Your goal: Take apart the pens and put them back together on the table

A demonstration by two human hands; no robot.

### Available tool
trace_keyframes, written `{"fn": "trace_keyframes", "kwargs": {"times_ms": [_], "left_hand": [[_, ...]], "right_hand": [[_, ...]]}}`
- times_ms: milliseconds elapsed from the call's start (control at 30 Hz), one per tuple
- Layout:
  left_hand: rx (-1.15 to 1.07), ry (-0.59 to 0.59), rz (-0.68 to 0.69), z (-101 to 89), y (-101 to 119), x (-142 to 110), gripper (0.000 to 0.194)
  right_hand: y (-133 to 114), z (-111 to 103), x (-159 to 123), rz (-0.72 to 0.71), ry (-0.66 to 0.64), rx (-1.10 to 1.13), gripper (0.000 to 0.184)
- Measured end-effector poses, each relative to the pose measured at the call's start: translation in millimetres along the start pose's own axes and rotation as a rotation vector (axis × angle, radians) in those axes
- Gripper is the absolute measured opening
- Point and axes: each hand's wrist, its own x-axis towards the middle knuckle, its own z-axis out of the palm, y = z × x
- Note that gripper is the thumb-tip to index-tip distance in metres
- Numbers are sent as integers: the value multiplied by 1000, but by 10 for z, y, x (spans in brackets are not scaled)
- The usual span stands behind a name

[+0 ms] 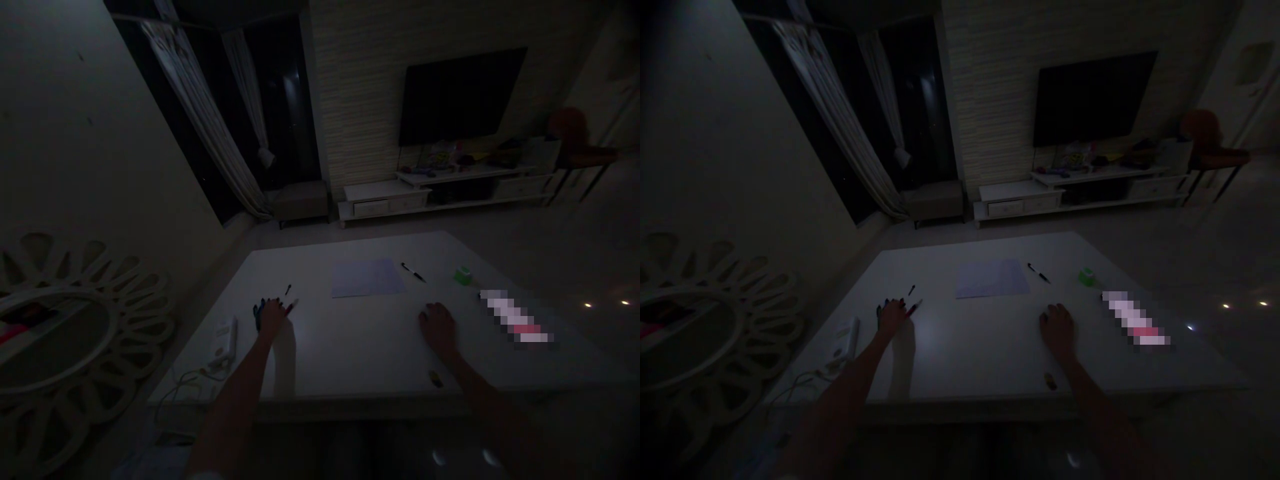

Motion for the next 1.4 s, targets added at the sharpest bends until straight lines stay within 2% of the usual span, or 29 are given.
{"fn": "trace_keyframes", "kwargs": {"times_ms": [100, 200, 267, 367, 400, 433, 500, 567, 600, 667, 700, 767, 833, 900, 1000, 1200, 1333, 1400], "left_hand": [[-435, 27, -131, 141, 222, -71, 23], [-827, -3, -162, 407, 598, -344, 32], [-1104, -61, -171, 593, 891, -603, 37], [-1472, -196, -179, 795, 1274, -963, 40], [-1562, -251, -180, 838, 1365, -1050, 40], [-1597, -286, -170, 870, 1431, -1117, 39], [-1555, -323, -134, 913, 1489, -1193, 39], [-1410, -266, -121, 933, 1459, -1219, 40], [-1313, -182, -128, 937, 1420, -1223, 42], [-1067, 58, -87, 938, 1323, -1233, 48], [-927, 171, -11, 938, 1276, -1240, 50], [-654, 264, 256, 942, 1203, -1259, 44], [-431, 234, 494, 955, 1171, -1278, 27], [-277, 182, 590, 978, 1169, -1292, 15], [-149, 118, 616, 1020, 1180, -1302, 15], [-54, 85, 623, 1068, 1177, -1303, 16], [-37, 95, 637, 1056, 1184, -1318, 14], [-27, 96, 640, 1039, 1192, -1333, 14]], "right_hand": [[-63, -46, 21, -16, 46, 128, 35], [-377, -119, -76, 18, 12, 371, 37], [-734, -156, -227, 121, -171, 597, 47], [-1308, -167, -483, 187, -628, 935, 66], [-1458, -162, -549, 204, -695, 1005, 69], [-1572, -155, -599, 213, -697, 1057, 69], [-1679, -137, -648, 221, -645, 1117, 64], [-1650, -118, -648, 238, -606, 1149, 61], [-1605, -110, -639, 247, -611, 1156, 60], [-1503, -103, -615, 247, -657, 1153, 59], [-1460, -105, -605, 233, -687, 1151, 59], [-1412, -127, -591, 187, -760, 1153, 58], [-1408, -165, -581, 155, -833, 1148, 56], [-1425, -206, -567, 145, -891, 1115, 57], [-1436, -244, -537, 106, -909, 1039, 58], [-1392, -270, -524, -61, -750, 1019, 42], [-1401, -301, -552, 69, -780, 1022, 49], [-1411, -314, -566, 96, -767, 1042, 45]]}}
